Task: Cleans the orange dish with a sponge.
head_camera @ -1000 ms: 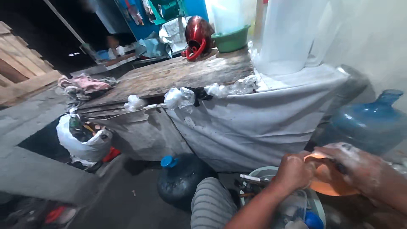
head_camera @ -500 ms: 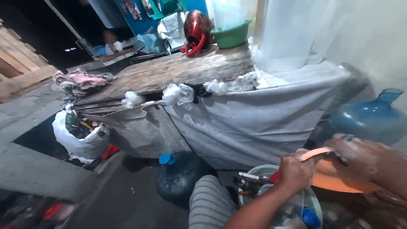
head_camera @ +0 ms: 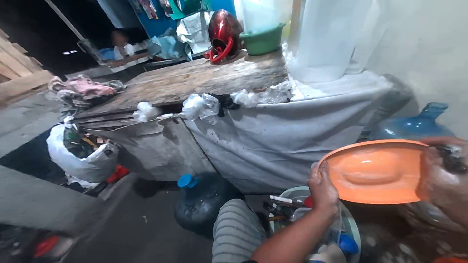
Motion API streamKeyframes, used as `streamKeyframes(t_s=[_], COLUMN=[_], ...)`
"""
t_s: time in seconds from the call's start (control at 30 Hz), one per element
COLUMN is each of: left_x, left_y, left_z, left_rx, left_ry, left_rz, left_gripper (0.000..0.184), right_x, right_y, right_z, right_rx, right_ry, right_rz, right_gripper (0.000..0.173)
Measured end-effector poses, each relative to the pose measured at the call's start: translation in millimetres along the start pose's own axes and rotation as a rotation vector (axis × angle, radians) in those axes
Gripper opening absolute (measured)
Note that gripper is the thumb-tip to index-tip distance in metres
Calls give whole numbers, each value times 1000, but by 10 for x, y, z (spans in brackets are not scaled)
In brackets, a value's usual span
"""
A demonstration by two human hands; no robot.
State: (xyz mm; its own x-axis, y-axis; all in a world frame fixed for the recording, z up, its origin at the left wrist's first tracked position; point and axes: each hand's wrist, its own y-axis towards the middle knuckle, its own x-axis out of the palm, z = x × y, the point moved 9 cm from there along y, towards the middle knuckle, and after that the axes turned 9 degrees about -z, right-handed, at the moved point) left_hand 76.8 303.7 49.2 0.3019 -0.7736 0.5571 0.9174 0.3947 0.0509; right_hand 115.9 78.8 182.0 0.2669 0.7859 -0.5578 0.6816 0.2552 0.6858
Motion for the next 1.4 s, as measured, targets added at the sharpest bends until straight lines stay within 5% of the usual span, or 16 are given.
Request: streamKeyframes(t_s=[0.2,0.37,0.6,0.73,0.83,0.93,1.03,1.17,1.3,1.4], left_x=[71,43,-61,3,88,218,231,216,398,577], left_y=[-188,-259,-167,-167,-258,-541,-627,-595,-747,-1010], left_z=[-413,-566,-776,-996,-1190,-916,-741,-1150,-1077,-565], left_rx=[-200,-232,-287,-466,-590,-704,-772,-931,-947,-831], left_ry=[-176,-180,-196,-265,-432,-498,-376,-595,-586,-198], left_rz=[-17,45,114,45,-63,-156,-176,-418,-759,-798], left_gripper=[49,62,57,52,38,33,29,46,37,35], right_x=[82,94,397,658,851,1009,1051,1011,851,778], right_y=[-123,-340,-467,-491,-424,-480,-508,-554,-450,-392], right_z=[94,238,250,-45,-424,-690,-827,-747,-511,-574], right_rx=[324,611,685,574,316,99,-160,-497,-387,-339], right_ry=[394,324,774,770,640,397,247,-33,-243,-240], right_rz=[165,164,193,-36,-319,-498,-552,-586,-539,-449], right_gripper=[30,41,36,28,33,43,38,21,22,27])
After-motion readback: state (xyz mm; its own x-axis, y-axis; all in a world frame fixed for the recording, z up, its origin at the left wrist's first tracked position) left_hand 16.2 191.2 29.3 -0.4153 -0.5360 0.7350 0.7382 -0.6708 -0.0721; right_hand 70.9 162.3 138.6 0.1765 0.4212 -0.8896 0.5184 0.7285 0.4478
